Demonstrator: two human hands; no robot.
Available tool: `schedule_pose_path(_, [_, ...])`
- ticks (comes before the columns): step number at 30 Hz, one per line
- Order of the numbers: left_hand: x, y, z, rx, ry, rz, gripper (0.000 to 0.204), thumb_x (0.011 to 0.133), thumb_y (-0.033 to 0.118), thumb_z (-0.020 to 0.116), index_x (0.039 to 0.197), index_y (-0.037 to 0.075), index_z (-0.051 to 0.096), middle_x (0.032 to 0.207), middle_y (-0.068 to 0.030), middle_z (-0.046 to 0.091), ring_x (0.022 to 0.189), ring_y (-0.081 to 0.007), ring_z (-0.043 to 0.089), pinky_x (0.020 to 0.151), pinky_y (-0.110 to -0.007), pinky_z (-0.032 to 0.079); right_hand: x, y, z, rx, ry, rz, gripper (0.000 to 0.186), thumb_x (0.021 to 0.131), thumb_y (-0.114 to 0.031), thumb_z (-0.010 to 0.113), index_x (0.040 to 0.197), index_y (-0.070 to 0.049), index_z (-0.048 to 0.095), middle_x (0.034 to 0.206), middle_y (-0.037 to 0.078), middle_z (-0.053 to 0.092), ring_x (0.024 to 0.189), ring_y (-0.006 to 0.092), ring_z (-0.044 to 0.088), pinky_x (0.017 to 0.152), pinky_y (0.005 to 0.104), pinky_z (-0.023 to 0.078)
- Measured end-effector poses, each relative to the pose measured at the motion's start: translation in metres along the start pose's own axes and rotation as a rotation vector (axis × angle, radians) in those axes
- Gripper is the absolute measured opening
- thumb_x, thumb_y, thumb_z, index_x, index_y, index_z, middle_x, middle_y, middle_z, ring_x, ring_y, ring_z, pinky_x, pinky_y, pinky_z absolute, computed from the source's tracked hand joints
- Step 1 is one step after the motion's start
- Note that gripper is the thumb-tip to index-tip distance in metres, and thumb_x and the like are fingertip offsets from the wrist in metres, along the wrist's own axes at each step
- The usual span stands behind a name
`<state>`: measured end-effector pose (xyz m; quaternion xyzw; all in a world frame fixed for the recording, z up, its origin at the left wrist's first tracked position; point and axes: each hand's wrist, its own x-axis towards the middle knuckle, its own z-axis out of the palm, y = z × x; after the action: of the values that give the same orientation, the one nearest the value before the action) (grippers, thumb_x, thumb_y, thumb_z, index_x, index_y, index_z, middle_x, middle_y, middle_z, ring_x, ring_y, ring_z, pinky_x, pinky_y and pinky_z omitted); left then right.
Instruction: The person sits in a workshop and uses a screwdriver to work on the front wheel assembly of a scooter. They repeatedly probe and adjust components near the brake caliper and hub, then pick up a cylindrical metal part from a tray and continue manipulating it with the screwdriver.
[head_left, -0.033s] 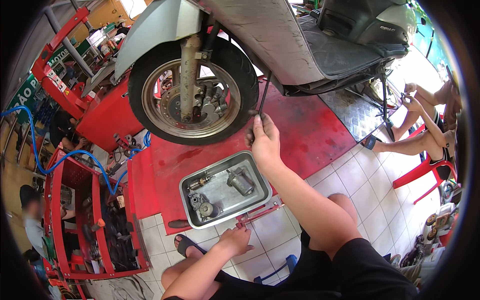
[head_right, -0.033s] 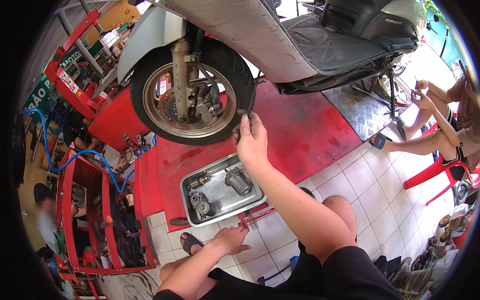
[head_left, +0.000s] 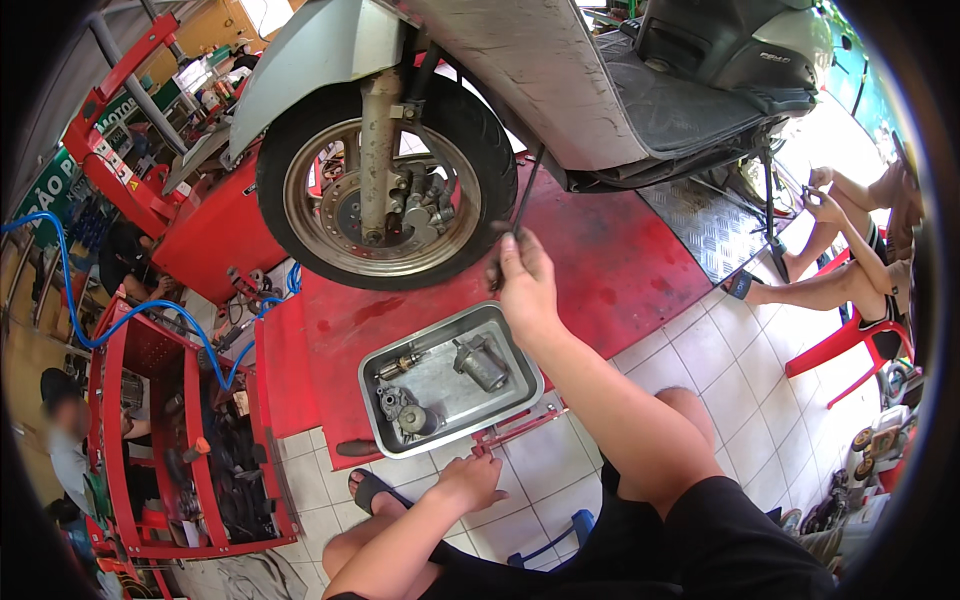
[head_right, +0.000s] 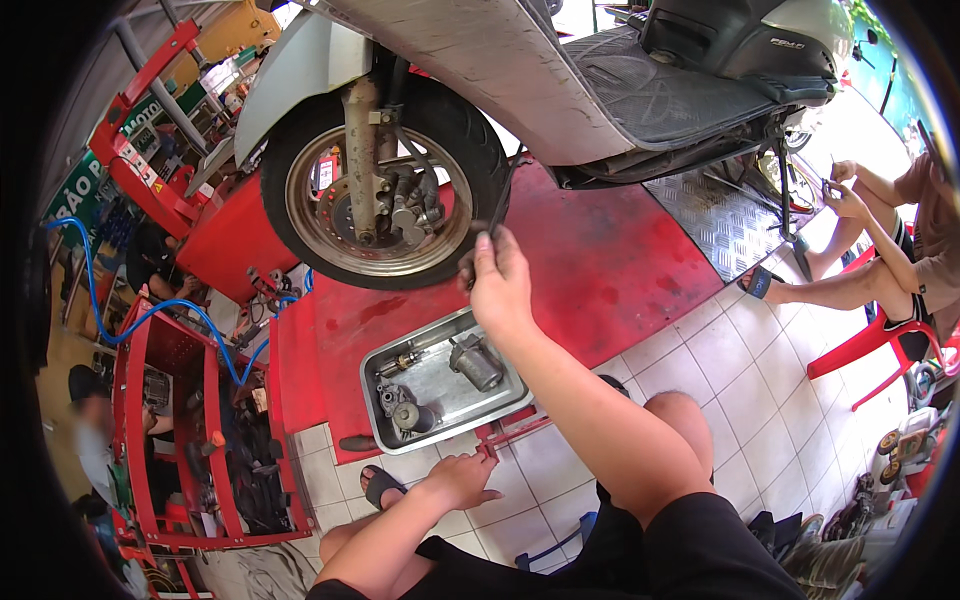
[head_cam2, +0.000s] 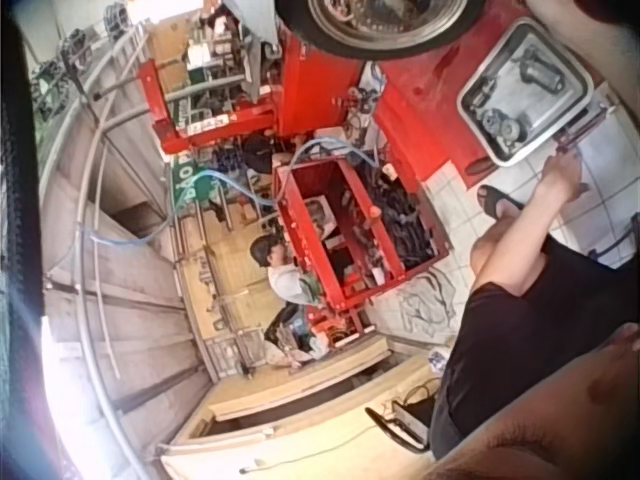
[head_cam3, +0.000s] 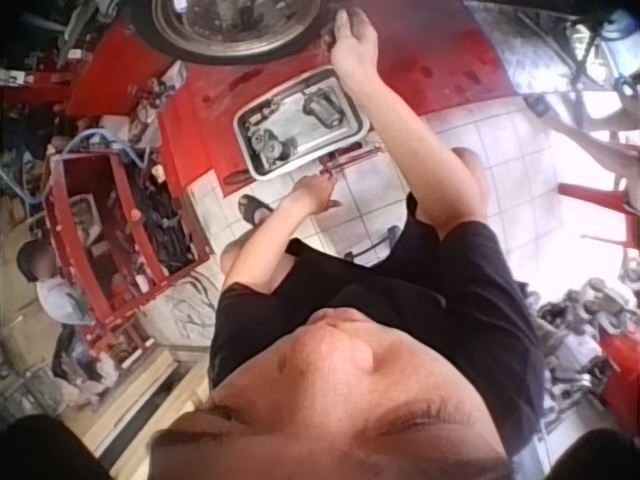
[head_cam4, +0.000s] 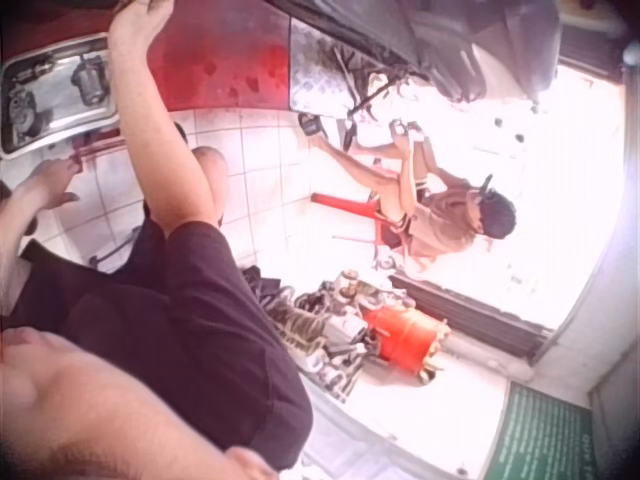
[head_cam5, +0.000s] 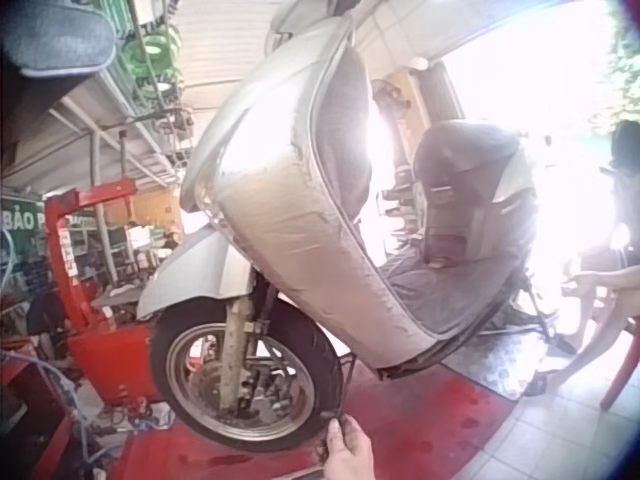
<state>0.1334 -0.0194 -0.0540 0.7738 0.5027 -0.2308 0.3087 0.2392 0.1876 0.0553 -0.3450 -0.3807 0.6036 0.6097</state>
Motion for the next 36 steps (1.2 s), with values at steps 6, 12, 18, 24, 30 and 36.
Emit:
schedule_pose_path(6, [0.002,0.002,-0.003,-0.01,-0.044,-0.002,0.062,0.092,0.051,0.065,0.126,0.001,0.051,0.121,-0.0199,0.064,0.111,-0.038,0.064,0.096,-0.047,0.052,-0.003,0.0,-0.005,-0.103,-0.163,0.13,0.024,0.109,-0.019,0.043,0.113,0.001,0.055,0.067,-0.001,0.042,0.06,0.0127,0.05,0.055,0.0301,0.044])
schedule_pose_path(12, [0.011,0.0,-0.006,0.008,-0.029,0.008,0.062,0.092,0.05,0.065,0.126,0.0,0.051,0.121,-0.0201,0.064,0.111,-0.0383,0.064,0.095,-0.047,0.052,0.005,-0.001,-0.003,-0.007,0.042,-0.042,0.024,0.109,-0.019,0.043,0.116,0.0,0.056,0.069,0.0,0.047,0.062,0.0118,0.051,0.058,0.0286,0.044])
schedule_pose_path(18, [0.012,0.001,-0.006,0.005,-0.062,0.005,0.061,0.092,0.05,0.064,0.125,0.001,0.051,0.122,-0.0189,0.063,0.115,-0.0369,0.063,0.097,-0.047,0.05,-0.003,0.006,-0.005,-0.403,-0.168,0.119,0.025,0.107,-0.014,0.042,0.113,0.005,0.058,0.068,0.001,0.049,0.059,0.0124,0.05,0.059,0.0296,0.047])
schedule_pose_path(24, [0.01,0.005,-0.009,-0.03,-0.05,-0.024,0.054,0.092,0.046,0.067,0.121,0.002,0.058,0.124,-0.0181,0.063,0.121,-0.033,0.06,0.099,-0.047,0.049,-0.003,0.007,-0.009,-0.187,-0.064,0.039,0.026,0.107,-0.015,0.042,0.113,0.006,0.057,0.07,0.001,0.049,0.061,0.0118,0.05,0.059,0.0299,0.048])
schedule_pose_path(30, [0.01,0.003,-0.01,-0.015,-0.092,-0.014,0.061,0.092,0.051,0.064,0.125,0.002,0.052,0.124,-0.0189,0.063,0.117,-0.0369,0.062,0.099,-0.048,0.049,-0.009,0.012,-0.011,-0.409,-0.128,-0.031,0.026,0.108,-0.016,0.042,0.107,0.005,0.057,0.069,0.004,0.054,0.06,0.0122,0.054,0.056,0.0307,0.046])
schedule_pose_path(36, [0.009,0.001,-0.006,-0.016,-0.085,-0.011,0.062,0.092,0.051,0.065,0.126,0.002,0.052,0.125,-0.0191,0.063,0.117,-0.0369,0.061,0.1,-0.048,0.049,-0.015,0.006,-0.017,-0.507,-0.195,-0.026,0.027,0.108,-0.017,0.041,0.105,0.004,0.057,0.065,0.004,0.052,0.056,0.0128,0.052,0.055,0.0305,0.045])
